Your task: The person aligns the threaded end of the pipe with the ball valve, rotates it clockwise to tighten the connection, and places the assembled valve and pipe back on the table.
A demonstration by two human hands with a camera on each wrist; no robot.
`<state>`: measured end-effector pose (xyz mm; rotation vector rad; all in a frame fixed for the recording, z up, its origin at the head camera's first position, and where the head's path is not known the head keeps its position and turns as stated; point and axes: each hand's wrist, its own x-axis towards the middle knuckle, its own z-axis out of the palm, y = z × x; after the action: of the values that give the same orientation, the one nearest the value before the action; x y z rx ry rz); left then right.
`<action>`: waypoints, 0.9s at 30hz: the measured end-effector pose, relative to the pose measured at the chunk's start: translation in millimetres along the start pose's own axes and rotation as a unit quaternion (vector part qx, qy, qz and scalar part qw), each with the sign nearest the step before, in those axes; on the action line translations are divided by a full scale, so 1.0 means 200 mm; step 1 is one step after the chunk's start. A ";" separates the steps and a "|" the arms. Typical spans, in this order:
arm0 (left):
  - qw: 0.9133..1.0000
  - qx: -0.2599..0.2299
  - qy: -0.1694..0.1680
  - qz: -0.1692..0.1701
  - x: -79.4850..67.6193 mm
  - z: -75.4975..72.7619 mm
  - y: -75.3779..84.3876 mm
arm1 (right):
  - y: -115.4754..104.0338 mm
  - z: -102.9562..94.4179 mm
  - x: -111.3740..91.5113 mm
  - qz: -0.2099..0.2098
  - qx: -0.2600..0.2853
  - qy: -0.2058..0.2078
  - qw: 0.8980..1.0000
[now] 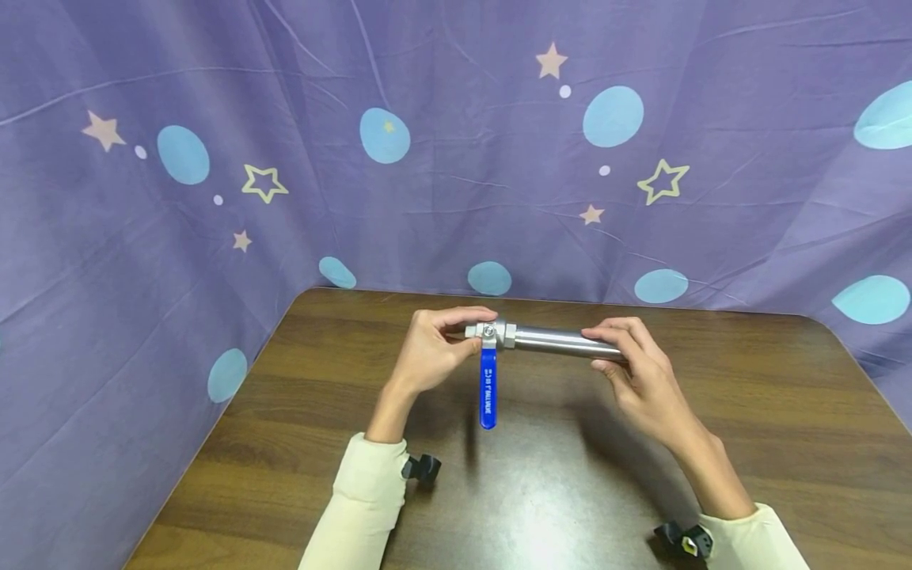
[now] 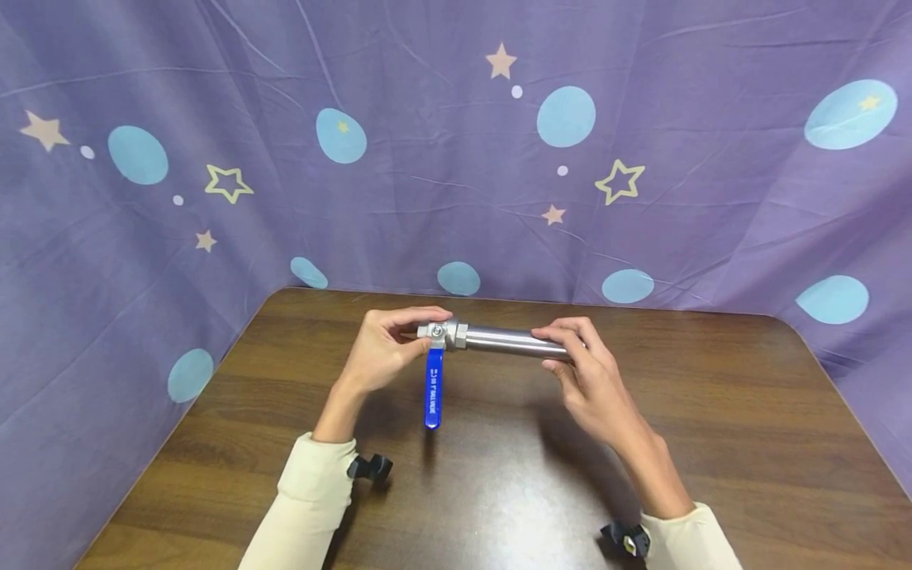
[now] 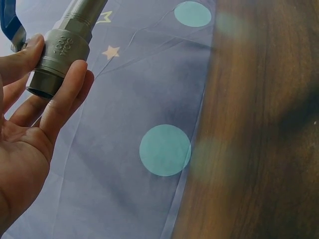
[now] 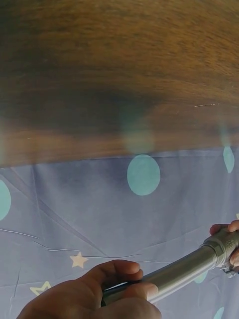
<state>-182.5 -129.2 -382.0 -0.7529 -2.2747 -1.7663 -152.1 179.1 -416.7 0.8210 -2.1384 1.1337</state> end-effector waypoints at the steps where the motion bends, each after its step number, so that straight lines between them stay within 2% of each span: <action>1: 1.000 -0.001 0.000 -0.001 0.00 0.00 0.00 | 0.00 0.00 0.00 0.001 0.004 0.001 1.000; 9: 1.000 0.000 0.004 0.000 0.00 0.00 0.00 | 0.01 0.01 0.00 -0.029 0.016 0.021 0.999; 14: 1.000 0.000 0.005 -0.001 0.00 0.00 0.00 | 0.01 0.01 0.00 -0.027 0.017 0.021 0.999; 27: 1.000 -0.007 0.006 -0.004 0.00 0.00 0.00 | 0.01 -0.02 -0.01 0.022 -0.019 -0.022 0.999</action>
<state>-182.0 -129.5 -382.8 -0.7355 -2.2638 -1.7874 -150.5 183.1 -417.8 0.7928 -2.2162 1.1031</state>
